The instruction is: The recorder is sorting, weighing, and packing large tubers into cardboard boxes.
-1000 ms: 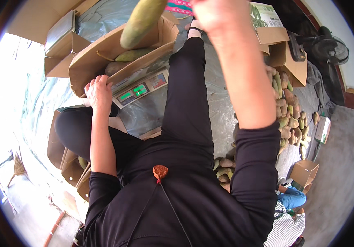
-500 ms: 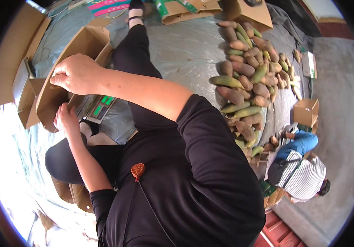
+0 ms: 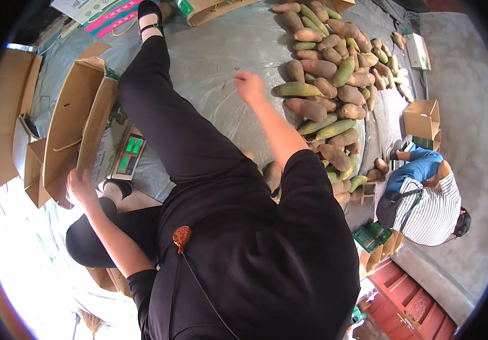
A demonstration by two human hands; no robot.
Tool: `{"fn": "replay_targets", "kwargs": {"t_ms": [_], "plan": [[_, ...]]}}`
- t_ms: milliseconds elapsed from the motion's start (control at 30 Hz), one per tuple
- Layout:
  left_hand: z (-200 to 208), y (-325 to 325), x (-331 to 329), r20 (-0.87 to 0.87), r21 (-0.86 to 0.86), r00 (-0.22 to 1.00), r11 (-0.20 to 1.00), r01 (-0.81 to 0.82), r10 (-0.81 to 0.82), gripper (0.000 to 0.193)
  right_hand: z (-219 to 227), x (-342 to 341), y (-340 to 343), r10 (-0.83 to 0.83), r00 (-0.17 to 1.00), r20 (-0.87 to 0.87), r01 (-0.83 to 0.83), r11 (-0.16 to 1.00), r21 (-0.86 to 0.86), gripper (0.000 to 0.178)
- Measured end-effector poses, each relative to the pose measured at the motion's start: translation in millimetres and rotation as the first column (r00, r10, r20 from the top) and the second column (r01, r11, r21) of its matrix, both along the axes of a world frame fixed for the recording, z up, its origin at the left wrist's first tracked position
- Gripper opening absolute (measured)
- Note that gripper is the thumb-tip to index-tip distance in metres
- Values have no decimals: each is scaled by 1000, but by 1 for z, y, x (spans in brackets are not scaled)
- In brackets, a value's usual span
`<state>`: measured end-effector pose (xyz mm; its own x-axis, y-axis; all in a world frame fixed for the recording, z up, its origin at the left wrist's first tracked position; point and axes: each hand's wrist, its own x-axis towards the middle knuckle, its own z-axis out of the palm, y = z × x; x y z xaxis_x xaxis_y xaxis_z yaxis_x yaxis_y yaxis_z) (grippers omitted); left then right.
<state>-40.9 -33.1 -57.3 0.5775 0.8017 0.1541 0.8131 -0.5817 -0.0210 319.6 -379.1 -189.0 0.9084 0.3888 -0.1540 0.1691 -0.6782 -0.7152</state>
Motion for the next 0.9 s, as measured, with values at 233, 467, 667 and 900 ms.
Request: {"fn": "replay_targets", "kwargs": {"t_ms": [233,467,667,900], "plan": [[-1,7,-19,-2,93,1000,996,8,-8,25,-16,7,-124,-247,963,-108,97,692,-715,39],[0,4,-9,43,26,998,998,52,-53,20,-30,31,-233,-465,885,-3,272,525,-807,90],[-8,3,4,30,7,999,999,34,-34,21,-60,47,-289,-494,864,-93,245,575,-780,113],[-5,6,-5,18,-9,1000,1000,-10,10,24,-53,29,-263,-394,917,-61,201,589,-783,63]]}}
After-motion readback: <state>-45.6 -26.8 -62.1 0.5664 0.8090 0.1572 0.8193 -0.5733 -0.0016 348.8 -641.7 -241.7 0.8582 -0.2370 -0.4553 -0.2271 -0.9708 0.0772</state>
